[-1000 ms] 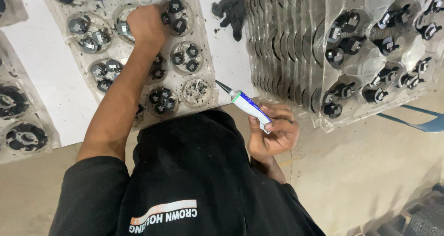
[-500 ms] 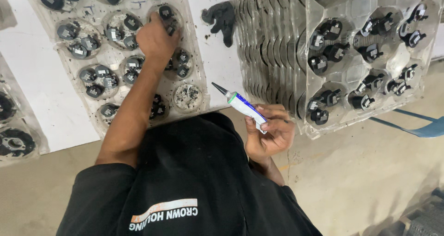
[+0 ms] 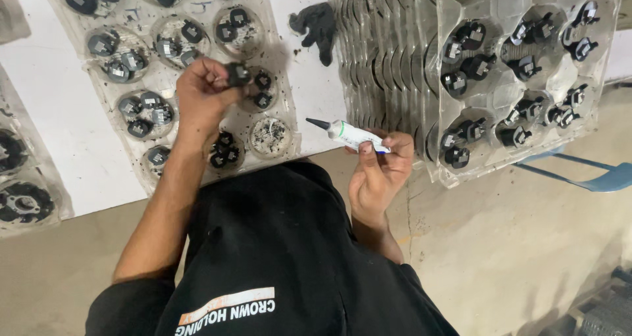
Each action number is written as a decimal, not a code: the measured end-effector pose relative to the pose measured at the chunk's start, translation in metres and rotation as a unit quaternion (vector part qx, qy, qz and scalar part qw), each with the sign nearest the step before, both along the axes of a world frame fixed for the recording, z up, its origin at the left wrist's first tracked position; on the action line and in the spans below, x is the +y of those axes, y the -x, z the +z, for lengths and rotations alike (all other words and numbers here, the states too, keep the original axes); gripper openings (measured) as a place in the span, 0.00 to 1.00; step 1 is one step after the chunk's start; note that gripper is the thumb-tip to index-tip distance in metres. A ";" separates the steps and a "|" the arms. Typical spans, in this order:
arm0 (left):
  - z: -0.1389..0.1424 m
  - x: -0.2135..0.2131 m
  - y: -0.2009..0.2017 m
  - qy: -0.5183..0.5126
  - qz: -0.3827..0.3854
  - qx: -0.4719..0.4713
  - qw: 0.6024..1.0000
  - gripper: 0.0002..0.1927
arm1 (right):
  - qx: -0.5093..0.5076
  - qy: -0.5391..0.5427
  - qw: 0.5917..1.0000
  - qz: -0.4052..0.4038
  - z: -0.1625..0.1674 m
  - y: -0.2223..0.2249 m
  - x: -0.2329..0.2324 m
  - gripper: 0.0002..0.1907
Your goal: The person holds a small black electrical component in one hand and an adhesive tube in the other, squeezing adhesive onto the component. They place the treated component back into a plastic tray, pick up the next one, and repeat the process for successive components, at one point wiping the tube nozzle with a cloth.
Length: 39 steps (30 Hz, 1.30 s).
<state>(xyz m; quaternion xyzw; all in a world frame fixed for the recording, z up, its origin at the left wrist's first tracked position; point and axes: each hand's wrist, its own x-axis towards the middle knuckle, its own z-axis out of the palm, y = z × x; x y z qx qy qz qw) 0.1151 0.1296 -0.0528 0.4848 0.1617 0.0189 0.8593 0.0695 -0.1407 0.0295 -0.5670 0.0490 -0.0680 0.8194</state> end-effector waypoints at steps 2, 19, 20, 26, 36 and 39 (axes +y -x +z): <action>0.018 -0.001 0.018 0.012 0.017 -0.019 1.000 0.20 | -0.001 -0.017 1.000 0.018 0.001 0.000 0.008 0.16; 0.113 0.023 0.095 -0.141 -0.019 -0.088 0.986 0.25 | -0.272 0.314 0.909 -0.014 0.026 0.052 0.072 0.22; 0.113 0.025 0.096 -0.133 -0.022 -0.091 0.987 0.24 | -0.281 0.319 0.905 -0.016 0.026 0.051 0.077 0.22; 0.114 0.035 0.102 -0.113 -0.012 -0.103 0.988 0.23 | -0.305 0.359 0.882 -0.028 0.028 0.055 0.093 0.23; 0.111 0.045 0.111 -0.083 -0.040 -0.089 0.992 0.24 | -0.325 0.361 0.874 -0.029 0.030 0.059 0.101 0.22; 0.109 0.046 0.111 -0.082 -0.043 -0.090 0.992 0.25 | -0.332 0.368 0.868 -0.035 0.031 0.059 0.102 0.22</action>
